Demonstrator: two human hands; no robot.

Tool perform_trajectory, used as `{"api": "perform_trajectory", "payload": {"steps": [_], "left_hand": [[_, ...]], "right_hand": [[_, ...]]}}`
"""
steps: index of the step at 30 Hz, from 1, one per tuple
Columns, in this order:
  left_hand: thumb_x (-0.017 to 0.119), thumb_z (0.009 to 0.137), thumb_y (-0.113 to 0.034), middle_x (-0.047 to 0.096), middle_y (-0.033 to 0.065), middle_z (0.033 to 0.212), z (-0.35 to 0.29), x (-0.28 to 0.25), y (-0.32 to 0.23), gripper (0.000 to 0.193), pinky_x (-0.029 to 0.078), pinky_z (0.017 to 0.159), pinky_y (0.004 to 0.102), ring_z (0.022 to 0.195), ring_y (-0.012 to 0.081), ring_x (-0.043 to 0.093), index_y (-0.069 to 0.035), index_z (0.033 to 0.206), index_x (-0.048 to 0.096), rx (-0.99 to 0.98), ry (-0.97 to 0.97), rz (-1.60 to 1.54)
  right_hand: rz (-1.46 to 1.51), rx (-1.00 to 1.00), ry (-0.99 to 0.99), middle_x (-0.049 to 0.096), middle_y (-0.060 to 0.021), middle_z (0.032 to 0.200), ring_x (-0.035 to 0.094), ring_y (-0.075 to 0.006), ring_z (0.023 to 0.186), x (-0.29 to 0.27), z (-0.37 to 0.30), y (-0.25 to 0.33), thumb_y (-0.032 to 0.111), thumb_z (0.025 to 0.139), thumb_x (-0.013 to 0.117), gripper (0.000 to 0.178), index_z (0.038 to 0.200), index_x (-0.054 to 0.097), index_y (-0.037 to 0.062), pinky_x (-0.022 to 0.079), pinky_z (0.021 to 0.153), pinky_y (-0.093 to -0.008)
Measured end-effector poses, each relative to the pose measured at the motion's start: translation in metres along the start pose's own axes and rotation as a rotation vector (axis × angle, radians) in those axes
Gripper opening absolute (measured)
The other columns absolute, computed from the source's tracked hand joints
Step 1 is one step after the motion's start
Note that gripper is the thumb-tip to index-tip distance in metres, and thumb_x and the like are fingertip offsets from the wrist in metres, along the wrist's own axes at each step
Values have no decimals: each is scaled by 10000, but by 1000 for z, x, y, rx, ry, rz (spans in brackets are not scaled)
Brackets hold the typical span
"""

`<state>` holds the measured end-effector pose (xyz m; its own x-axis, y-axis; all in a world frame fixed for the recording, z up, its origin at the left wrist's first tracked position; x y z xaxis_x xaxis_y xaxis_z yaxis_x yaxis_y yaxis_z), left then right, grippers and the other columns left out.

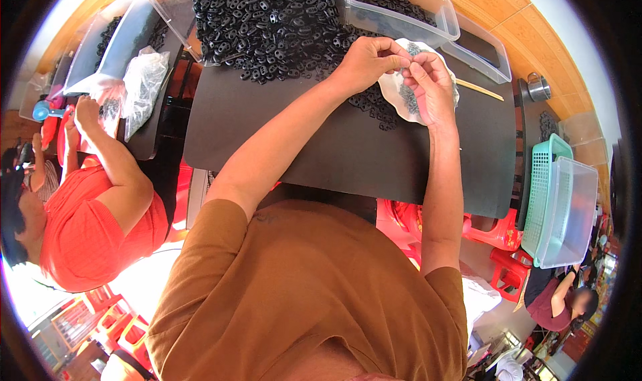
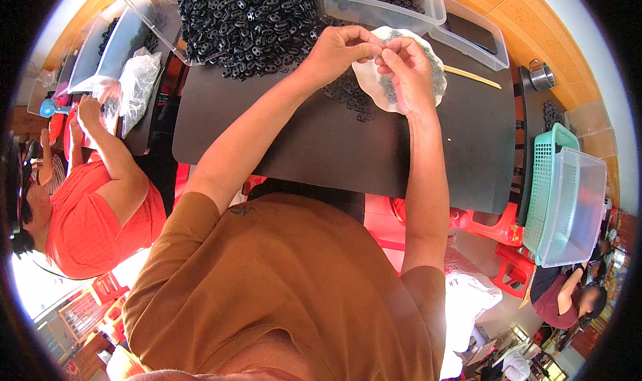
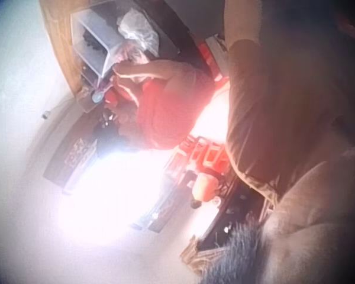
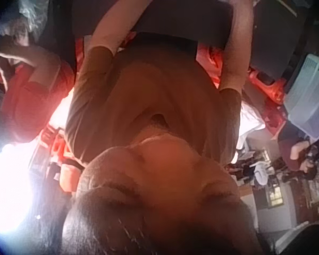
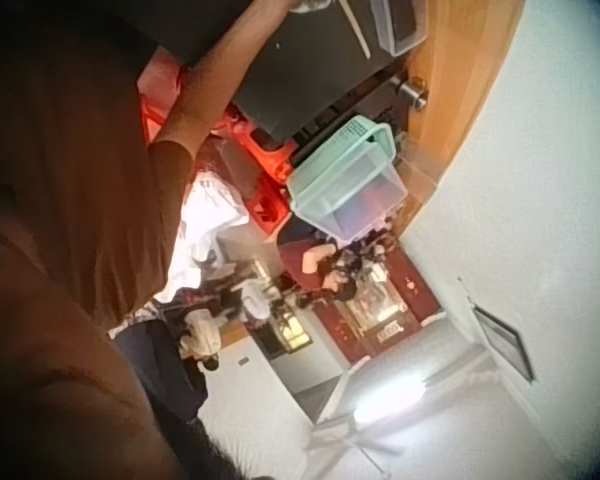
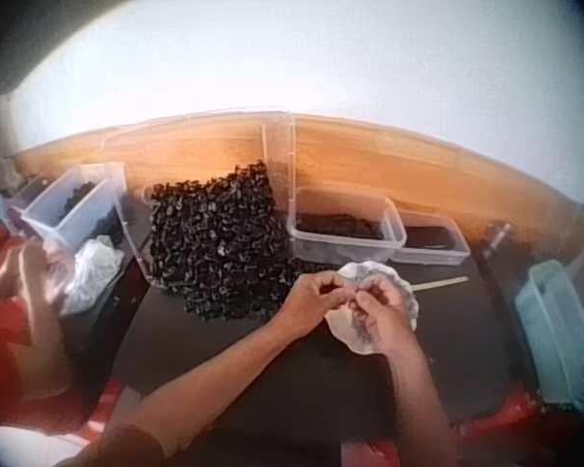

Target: The person sits at a table and repeatedly picks up small black plastic rings and metal pins from a pile. They insert the pins into the rings by hand and place the assembled units into a white bowl. The process is repetitive and involves fine motor manipulation of small parts.

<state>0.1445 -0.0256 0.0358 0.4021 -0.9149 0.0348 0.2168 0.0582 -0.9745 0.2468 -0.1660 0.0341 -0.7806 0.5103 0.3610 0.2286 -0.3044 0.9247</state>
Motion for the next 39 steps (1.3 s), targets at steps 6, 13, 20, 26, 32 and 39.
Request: {"api": "perform_trajectory", "payload": {"steps": [6,13,20,26,32,39], "left_hand": [[716,871,-100,684,27,834,-1,-1,-11,137,485,692,223,754,65,581,7,956,717,6,31,95],[719,891,-133,668,6,855,-8,9,1,150,477,715,227,762,71,559,-13,981,713,-85,-54,-257],[710,913,-172,654,-5,857,-8,9,5,163,487,720,229,755,69,557,-29,990,701,-202,-54,-320],[665,949,-183,645,13,952,-9,9,9,172,521,779,236,825,77,589,-36,1038,667,-256,-19,-368],[596,991,-191,616,12,975,-8,9,11,154,519,803,234,856,80,579,-45,1032,621,-273,20,-360],[510,1025,-176,588,28,1002,-8,14,6,130,505,811,242,867,94,567,-58,1052,556,-264,84,-402]], "right_hand": [[141,38,36,637,-24,893,633,-120,801,-11,2,-8,48,902,683,130,995,596,76,523,709,-241],[149,-38,40,651,-23,892,638,-115,780,-4,3,-12,39,898,684,137,1007,607,69,531,703,-240],[-431,-291,-82,695,-33,919,662,-122,786,3,-1,-1,-3,861,703,146,1001,681,34,543,685,-250],[-869,-641,-127,698,-33,860,662,-119,767,14,-4,8,-26,813,729,117,911,712,37,539,669,-243],[-894,-608,-135,693,-36,850,662,-109,767,18,-5,8,-29,811,711,100,881,681,38,536,659,-242],[-310,-252,-130,637,-20,858,615,-77,748,1,1,-2,-5,858,663,67,893,609,14,534,690,-243]]}}
Point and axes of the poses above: each hand's wrist, its own z-axis towards the middle knuckle, its own x-axis out of the palm, y = z × x, the point moved 1 cm from there along z, towards the middle knuckle
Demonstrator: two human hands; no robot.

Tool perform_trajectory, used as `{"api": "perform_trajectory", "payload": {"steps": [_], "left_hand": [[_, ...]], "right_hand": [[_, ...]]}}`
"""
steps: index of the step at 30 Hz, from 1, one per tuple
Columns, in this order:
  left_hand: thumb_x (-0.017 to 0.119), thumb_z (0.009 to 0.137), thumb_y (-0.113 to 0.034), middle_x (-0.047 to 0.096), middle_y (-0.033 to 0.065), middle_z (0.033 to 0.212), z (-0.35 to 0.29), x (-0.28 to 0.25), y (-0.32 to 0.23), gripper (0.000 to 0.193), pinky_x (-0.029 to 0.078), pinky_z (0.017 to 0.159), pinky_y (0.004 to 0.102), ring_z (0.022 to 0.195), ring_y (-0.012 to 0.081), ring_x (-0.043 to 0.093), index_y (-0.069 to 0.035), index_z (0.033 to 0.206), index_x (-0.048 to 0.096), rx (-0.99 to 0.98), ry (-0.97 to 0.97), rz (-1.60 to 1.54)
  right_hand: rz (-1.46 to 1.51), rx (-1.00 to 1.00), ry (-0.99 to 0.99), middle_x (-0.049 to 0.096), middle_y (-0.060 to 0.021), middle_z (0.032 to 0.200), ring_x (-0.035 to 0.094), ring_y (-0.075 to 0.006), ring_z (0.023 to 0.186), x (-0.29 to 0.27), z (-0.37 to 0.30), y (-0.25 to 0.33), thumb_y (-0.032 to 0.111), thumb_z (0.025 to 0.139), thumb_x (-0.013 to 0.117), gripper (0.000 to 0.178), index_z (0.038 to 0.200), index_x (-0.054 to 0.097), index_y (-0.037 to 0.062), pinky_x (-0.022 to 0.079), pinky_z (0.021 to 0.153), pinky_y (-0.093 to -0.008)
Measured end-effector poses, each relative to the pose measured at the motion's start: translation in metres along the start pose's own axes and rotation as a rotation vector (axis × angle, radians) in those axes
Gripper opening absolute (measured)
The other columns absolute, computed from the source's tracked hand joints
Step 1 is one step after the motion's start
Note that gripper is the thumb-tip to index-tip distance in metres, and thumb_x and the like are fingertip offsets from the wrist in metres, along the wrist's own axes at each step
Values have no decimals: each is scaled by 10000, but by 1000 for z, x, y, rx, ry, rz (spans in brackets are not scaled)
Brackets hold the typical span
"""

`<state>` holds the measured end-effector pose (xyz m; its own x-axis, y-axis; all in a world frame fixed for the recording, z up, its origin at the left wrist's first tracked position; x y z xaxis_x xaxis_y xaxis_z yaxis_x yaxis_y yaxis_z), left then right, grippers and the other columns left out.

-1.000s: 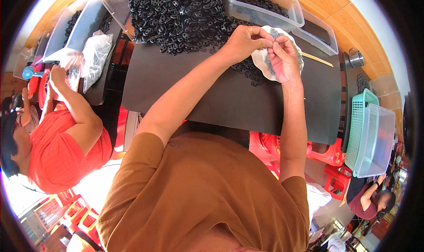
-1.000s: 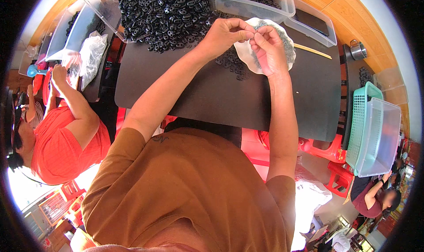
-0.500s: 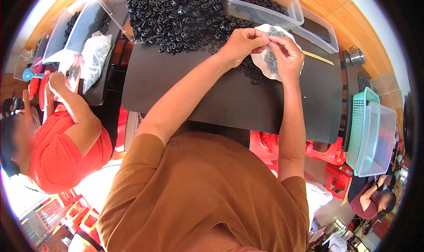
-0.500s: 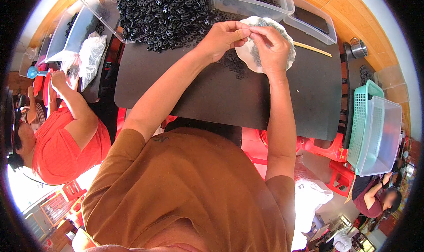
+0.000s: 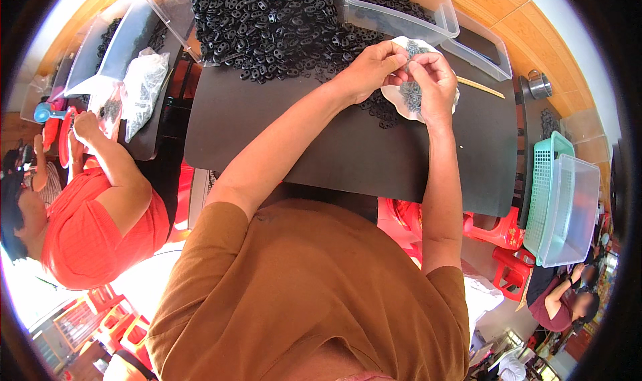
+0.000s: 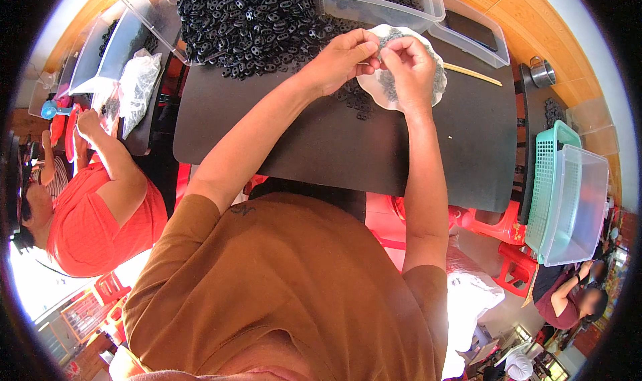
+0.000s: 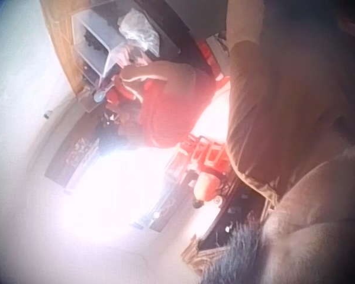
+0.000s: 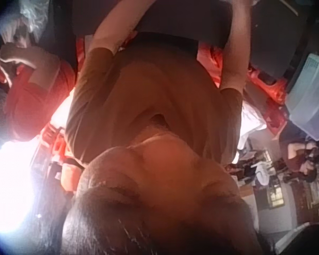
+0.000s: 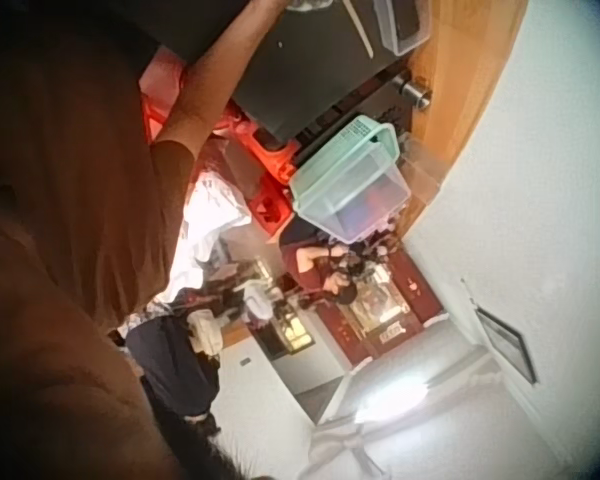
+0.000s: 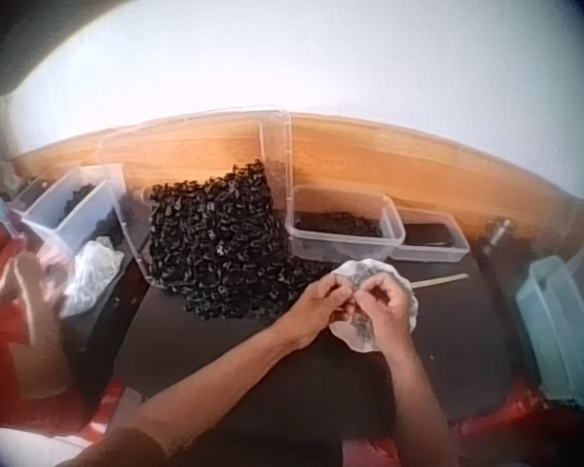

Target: The person sits at a table and repeatedly picks up small black plastic rings and metal pins from a pile. They insert the pins into the rings by hand and place the assembled units into a white bowl. The process is repetitive and involves fine motor manipulation of small parts.

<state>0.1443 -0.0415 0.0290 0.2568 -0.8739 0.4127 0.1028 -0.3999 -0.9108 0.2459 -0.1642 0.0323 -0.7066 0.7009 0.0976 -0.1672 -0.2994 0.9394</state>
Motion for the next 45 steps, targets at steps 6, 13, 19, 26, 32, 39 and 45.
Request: {"api": "perform_trajectory", "payload": {"steps": [6,13,19,26,32,39,45], "left_hand": [[598,967,-153,641,48,928,6,-4,-3,142,524,778,271,828,124,625,-19,1014,596,151,-83,352],[701,861,-108,711,93,897,7,-12,-24,154,531,737,292,789,158,676,-8,977,701,451,-70,909],[707,844,-87,691,104,882,-51,-46,-40,128,531,734,317,784,206,677,-7,943,706,418,-66,1060],[711,820,-94,625,111,956,-88,-59,-10,156,516,787,371,892,317,623,-32,961,685,516,-30,1307],[682,858,-40,635,75,932,-90,-69,-13,105,528,738,323,832,232,654,-20,960,668,409,-61,1144],[634,945,-53,632,26,1021,-87,-72,-16,146,559,852,260,894,126,650,-29,1088,617,34,-186,-42],[644,946,-85,642,34,1017,-84,-78,2,145,557,824,240,881,125,657,-59,1085,611,22,-138,-235]], "right_hand": [[-188,21,-38,635,-19,867,597,-73,723,-9,6,-6,0,874,647,69,937,619,6,535,680,-239],[-385,32,-35,667,-35,868,629,-83,735,-16,5,-4,0,907,614,34,936,632,6,543,686,-240],[-372,-18,-61,673,-42,859,669,-106,748,-19,4,1,-4,913,614,33,943,627,4,540,667,-238],[-335,-29,-47,671,-39,847,656,-91,722,-6,0,0,-5,895,658,75,962,628,10,530,647,-232],[-247,-22,-14,687,-34,845,654,-87,741,5,-4,1,-7,881,669,76,953,650,7,525,662,-229],[-153,64,261,694,-30,879,648,-86,774,53,-19,8,4,886,664,46,928,667,24,517,688,-228],[-178,79,296,677,-22,864,637,-82,781,72,-22,-3,-14,880,661,73,949,657,9,519,682,-239]]}}
Point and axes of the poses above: each hand's wrist, its own z-axis towards the middle knuckle, its own x-axis out of the palm, y = z × x, the point moved 1 cm from there along z, towards the middle knuckle
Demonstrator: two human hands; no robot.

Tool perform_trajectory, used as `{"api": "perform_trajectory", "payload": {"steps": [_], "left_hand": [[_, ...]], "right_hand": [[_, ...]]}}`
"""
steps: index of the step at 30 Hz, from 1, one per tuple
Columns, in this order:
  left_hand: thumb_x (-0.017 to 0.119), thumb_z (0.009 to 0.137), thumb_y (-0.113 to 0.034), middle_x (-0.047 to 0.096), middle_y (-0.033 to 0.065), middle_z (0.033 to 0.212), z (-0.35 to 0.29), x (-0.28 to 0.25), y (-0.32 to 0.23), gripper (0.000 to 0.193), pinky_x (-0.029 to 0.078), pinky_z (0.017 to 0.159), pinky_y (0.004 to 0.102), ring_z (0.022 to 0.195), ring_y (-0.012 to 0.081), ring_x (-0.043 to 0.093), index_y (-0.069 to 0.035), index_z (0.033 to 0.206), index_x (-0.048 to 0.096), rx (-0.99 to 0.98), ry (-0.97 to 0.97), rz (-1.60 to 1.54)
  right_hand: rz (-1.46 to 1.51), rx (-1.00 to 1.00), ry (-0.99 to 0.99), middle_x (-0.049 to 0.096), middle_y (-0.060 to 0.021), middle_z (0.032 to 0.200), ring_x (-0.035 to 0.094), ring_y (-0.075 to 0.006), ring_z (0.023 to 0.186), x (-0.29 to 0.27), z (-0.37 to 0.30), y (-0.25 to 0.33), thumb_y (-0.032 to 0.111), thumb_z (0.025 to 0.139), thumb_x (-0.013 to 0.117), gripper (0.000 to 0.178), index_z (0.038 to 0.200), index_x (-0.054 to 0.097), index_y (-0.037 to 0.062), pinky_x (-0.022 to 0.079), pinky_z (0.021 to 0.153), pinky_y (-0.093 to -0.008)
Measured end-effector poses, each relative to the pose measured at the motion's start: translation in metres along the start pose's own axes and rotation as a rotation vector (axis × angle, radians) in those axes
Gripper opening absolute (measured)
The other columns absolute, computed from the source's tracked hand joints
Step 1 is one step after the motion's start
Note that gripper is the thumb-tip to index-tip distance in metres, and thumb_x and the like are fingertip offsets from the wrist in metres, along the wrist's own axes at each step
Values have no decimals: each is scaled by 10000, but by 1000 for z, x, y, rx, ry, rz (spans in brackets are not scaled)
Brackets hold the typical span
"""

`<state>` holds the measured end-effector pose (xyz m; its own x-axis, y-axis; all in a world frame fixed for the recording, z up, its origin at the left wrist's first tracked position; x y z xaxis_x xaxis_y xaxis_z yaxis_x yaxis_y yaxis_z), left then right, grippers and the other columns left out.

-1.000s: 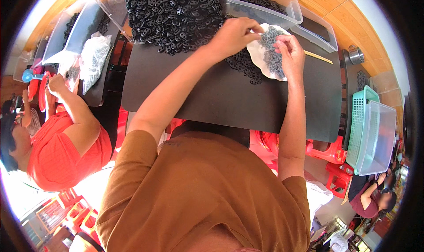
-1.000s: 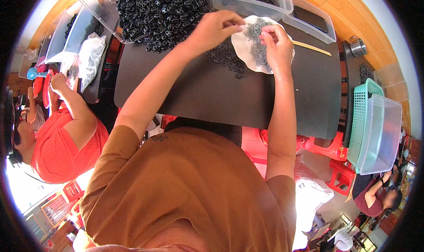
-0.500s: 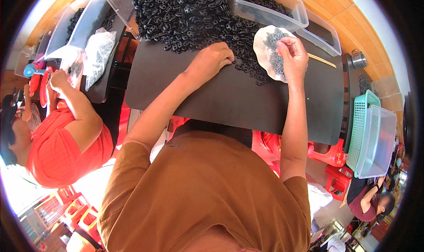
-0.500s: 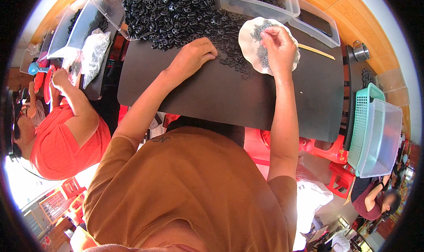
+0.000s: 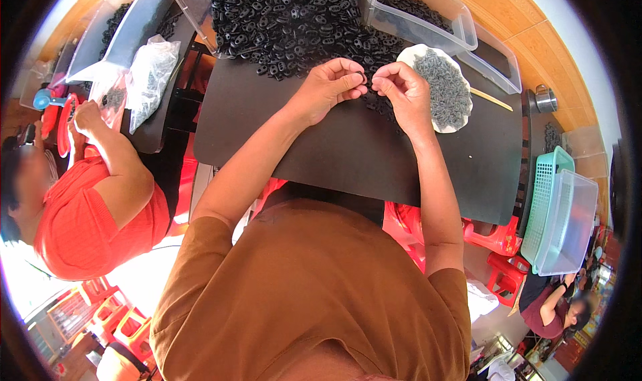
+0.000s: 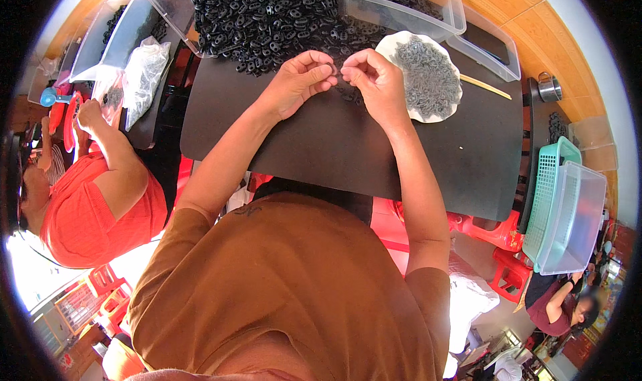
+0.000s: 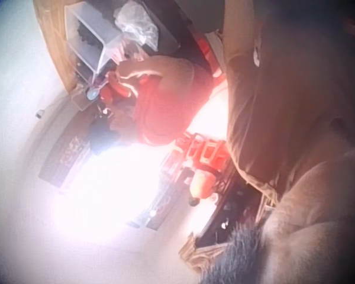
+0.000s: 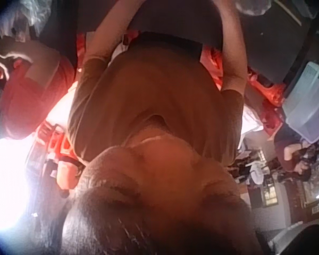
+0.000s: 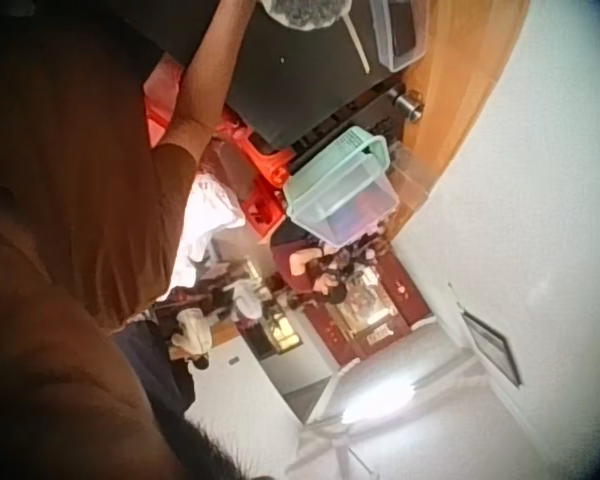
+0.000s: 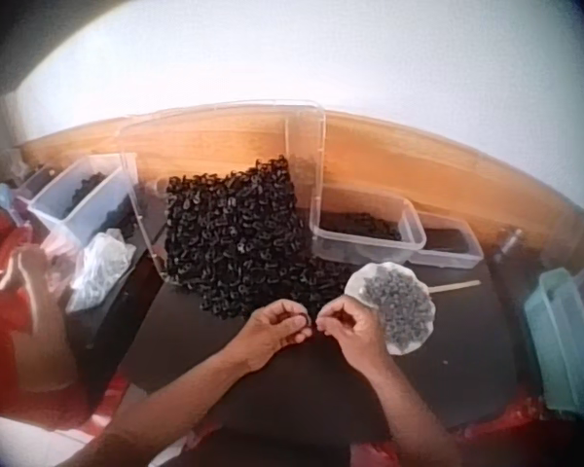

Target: The person sits at a table and repeatedly picks up small black plastic rings and metal pins from a pile. They insert the pins into the rings by hand and place the assembled units into a white bowl. The process is repetitive and involves fine motor manipulation of small parts.

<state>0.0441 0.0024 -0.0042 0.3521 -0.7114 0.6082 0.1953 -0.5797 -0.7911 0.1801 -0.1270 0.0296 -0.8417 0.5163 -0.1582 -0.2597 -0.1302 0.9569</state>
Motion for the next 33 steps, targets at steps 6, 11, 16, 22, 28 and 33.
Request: {"api": "perform_trajectory", "payload": {"steps": [6,11,16,22,28,33], "left_hand": [[654,949,-134,654,28,951,0,-6,1,133,557,776,214,837,96,656,-71,1056,605,-124,81,-19],[653,952,-146,660,32,928,-4,3,3,122,560,744,201,819,96,663,-60,1029,611,-176,27,4],[655,949,-139,660,31,932,-3,4,3,121,566,737,208,811,99,669,-60,1031,614,-167,13,-37],[652,952,-135,667,37,950,-2,1,8,132,555,702,208,791,101,671,-58,1053,614,-81,-26,9],[610,979,-138,671,48,960,-7,15,3,138,554,703,210,793,100,669,-23,1055,600,12,-58,246],[565,997,-117,671,76,958,-5,12,11,132,564,721,228,793,123,674,-6,1068,579,-4,-59,177]], "right_hand": [[-377,-324,29,676,-72,848,662,-161,744,3,-1,18,-48,819,694,158,961,696,21,523,659,-283],[-474,-383,63,668,-83,848,666,-203,741,0,-2,15,-35,809,702,125,917,705,29,526,643,-302],[-408,-287,60,664,-78,842,666,-199,741,-1,-2,15,-30,814,699,124,922,702,29,530,641,-291],[-500,-403,81,658,-74,847,662,-205,735,3,-4,23,-17,821,697,117,928,694,31,532,632,-302],[-582,-406,40,621,-75,836,648,-241,721,5,-5,16,5,837,680,109,936,659,45,520,609,-341],[-664,-485,46,597,-74,820,643,-260,719,14,-7,19,18,855,654,102,949,631,52,516,592,-360]]}}
Point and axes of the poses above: each hand's wrist, its own z-axis towards the middle knuckle, its own x-axis out of the palm, y = z × x, the point moved 1 cm from there along z, towards the middle knuckle
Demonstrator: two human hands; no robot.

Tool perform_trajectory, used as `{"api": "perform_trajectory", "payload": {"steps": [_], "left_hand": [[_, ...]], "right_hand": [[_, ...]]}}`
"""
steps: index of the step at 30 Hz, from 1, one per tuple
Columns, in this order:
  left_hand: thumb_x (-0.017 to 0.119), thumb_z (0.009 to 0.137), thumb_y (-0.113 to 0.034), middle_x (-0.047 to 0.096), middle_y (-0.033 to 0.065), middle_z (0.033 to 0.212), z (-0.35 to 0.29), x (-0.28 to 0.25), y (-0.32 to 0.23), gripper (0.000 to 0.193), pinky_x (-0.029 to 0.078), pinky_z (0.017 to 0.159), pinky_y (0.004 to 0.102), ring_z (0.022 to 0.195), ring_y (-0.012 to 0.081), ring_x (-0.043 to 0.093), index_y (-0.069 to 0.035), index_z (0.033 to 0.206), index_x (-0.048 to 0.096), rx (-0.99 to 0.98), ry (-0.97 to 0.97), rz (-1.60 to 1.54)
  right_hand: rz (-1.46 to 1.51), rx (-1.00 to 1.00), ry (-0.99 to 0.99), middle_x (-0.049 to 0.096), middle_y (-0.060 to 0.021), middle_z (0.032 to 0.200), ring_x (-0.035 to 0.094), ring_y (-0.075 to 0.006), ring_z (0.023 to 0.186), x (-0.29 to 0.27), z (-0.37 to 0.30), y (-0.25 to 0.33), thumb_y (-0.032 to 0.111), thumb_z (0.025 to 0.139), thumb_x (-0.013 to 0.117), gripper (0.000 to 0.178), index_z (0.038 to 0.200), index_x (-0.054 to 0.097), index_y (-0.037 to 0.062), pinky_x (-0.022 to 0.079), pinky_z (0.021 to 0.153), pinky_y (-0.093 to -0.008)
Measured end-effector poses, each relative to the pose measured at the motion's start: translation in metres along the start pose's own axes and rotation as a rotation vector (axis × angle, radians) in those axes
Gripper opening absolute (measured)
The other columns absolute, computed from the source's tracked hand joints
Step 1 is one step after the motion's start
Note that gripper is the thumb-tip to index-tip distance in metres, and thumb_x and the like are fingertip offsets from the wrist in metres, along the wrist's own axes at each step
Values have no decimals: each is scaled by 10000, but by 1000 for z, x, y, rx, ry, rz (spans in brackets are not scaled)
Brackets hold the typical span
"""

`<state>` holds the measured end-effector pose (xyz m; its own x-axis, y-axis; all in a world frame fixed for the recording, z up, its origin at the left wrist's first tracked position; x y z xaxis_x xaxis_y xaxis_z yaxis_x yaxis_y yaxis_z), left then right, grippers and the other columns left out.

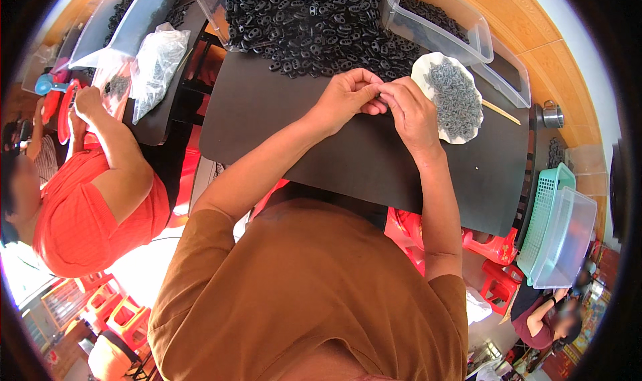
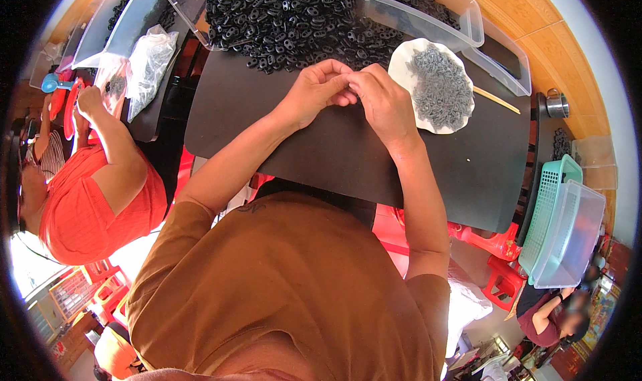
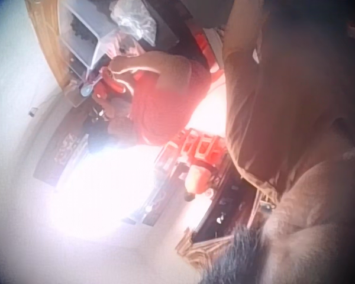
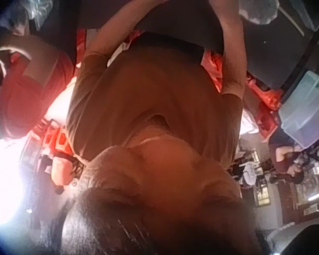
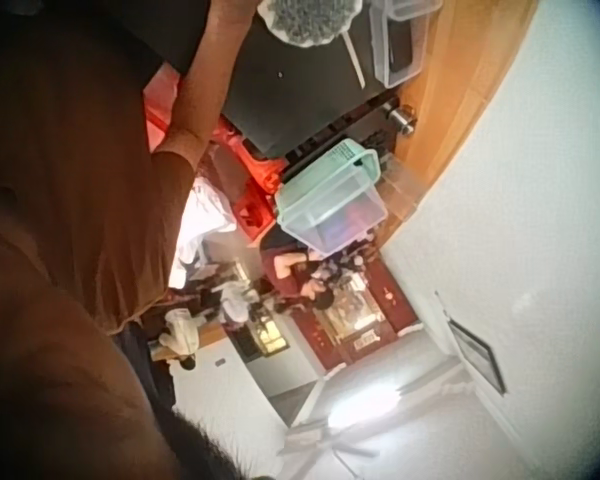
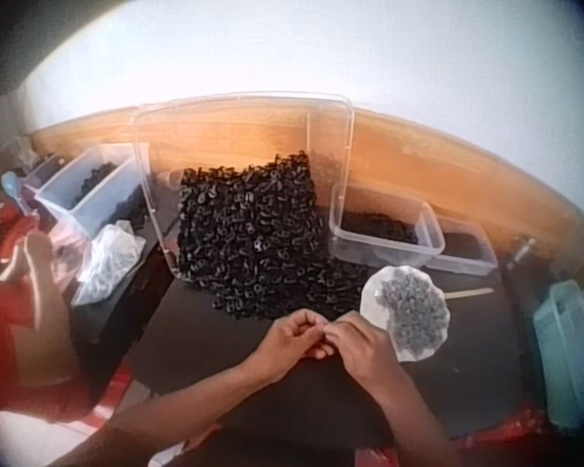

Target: The person sits at a table and repeatedly picks up small black plastic rings and metal pins from a pile. They insert the pins into the rings by hand and place the assembled units into a white bowl. The process is repetitive and involves fine motor manipulation of small parts.

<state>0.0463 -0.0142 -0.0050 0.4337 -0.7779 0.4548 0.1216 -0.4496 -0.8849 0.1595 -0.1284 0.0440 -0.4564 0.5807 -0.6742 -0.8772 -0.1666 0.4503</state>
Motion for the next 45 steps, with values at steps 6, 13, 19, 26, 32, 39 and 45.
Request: {"api": "perform_trajectory", "payload": {"steps": [6,13,19,26,32,39,45], "left_hand": [[525,1009,-102,672,100,968,-4,2,-2,127,568,721,238,799,141,678,-5,1083,560,2,15,-31],[555,994,-104,678,112,980,-8,4,-12,162,568,728,247,822,158,688,-3,1120,570,-53,54,-151],[631,965,-161,696,83,965,-2,-1,-6,173,555,781,255,864,129,676,-9,1044,642,90,36,134],[679,931,-144,696,35,916,-2,-4,-6,174,533,742,219,818,81,641,-26,1059,679,54,-20,102],[686,914,-122,688,22,885,-3,-5,-10,168,522,729,216,782,67,624,-12,1042,687,104,-9,280],[692,908,-134,685,13,836,-5,-5,-14,164,505,697,216,754,57,609,-2,1006,690,94,-37,502],[700,893,-132,675,-1,769,-9,-2,-18,140,493,651,212,701,48,599,-7,957,706,147,-60,630]], "right_hand": [[67,110,64,580,-89,830,629,-289,728,0,2,-4,44,884,627,48,925,603,35,497,612,-381],[125,180,26,569,-116,830,618,-301,736,0,1,-9,59,918,587,45,907,579,17,477,621,-378],[207,315,-6,613,-91,815,632,-206,702,2,-2,-5,9,904,610,6,904,604,10,499,624,-315],[588,488,-67,694,-46,875,660,-101,751,-2,-6,-15,-22,890,646,47,931,664,-7,526,674,-249],[388,373,-30,690,-36,844,666,-110,766,-11,-4,-13,-48,862,663,77,910,677,10,525,694,-255],[495,433,-4,687,-24,835,661,-103,778,-10,-5,-18,-48,852,668,84,908,680,13,519,701,-244],[474,517,60,699,-16,844,657,-89,783,-10,-6,-16,-22,839,695,81,902,672,24,515,694,-230]]}}
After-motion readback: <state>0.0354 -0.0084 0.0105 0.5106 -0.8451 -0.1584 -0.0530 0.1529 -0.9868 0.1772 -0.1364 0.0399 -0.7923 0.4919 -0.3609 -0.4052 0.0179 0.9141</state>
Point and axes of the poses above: each hand's wrist, its own z-axis towards the middle knuckle, its own x-axis out of the palm, y = z × x, the point moved 1 cm from there along z, towards the middle knuckle
